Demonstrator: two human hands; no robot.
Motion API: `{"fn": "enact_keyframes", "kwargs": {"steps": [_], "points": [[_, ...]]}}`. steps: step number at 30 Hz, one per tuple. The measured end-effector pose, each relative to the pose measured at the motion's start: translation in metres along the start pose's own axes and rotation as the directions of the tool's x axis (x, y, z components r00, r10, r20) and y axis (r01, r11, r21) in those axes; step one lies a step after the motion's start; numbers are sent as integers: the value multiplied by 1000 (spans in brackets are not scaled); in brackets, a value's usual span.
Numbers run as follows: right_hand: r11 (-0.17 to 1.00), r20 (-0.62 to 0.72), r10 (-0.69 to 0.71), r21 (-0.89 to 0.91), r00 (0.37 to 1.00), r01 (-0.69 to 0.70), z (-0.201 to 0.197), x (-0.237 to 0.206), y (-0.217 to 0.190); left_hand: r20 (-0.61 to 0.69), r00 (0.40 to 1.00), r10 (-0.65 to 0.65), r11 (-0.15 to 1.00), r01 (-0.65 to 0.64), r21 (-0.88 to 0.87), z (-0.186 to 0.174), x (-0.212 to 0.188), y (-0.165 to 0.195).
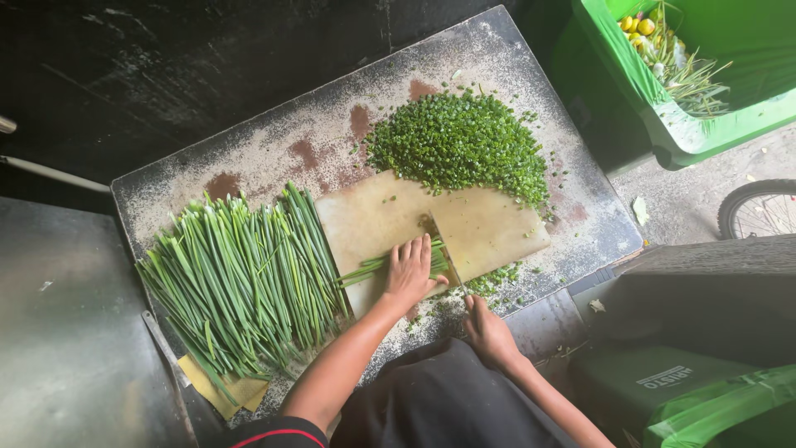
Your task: The person chops green onion stalks into small pieces on a cutting board using a cleaver, gathering the chopped pieces into a growing pile beside the board. They repeatedly align stalks from a bundle, slice them, and sweep the cut pieces onto the pile.
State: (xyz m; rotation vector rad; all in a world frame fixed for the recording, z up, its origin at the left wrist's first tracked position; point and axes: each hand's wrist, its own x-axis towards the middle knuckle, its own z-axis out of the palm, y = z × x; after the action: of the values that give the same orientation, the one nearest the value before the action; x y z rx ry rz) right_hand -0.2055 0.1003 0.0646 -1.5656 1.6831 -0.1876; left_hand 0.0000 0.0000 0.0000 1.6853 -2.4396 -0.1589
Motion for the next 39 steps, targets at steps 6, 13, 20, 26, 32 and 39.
{"fn": "enact_keyframes", "kwargs": {"steps": [6,13,20,26,32,39], "points": [[996,-73,7,94,997,0,5,-9,-10,35,999,16,998,-14,-62,-21,-3,1],[997,-18,53,51,998,-52,1,-24,-25,148,988,-31,997,41,-65,-32,-4,11],[989,-96,81,130,992,-68,7,-25,-23,157,984,-89,986,109,-125,-23,1,9],[996,-76,38,87,996,-31,10,-28,-18,71,996,-63,994,69,-86,-13,-8,16],[989,-105,47,144,993,-31,14,-27,-7,-5,998,-62,998,62,28,1,-13,21],[992,-77,-46,113,996,55,18,-18,14,3,996,-87,995,87,-53,-3,-15,23]]}}
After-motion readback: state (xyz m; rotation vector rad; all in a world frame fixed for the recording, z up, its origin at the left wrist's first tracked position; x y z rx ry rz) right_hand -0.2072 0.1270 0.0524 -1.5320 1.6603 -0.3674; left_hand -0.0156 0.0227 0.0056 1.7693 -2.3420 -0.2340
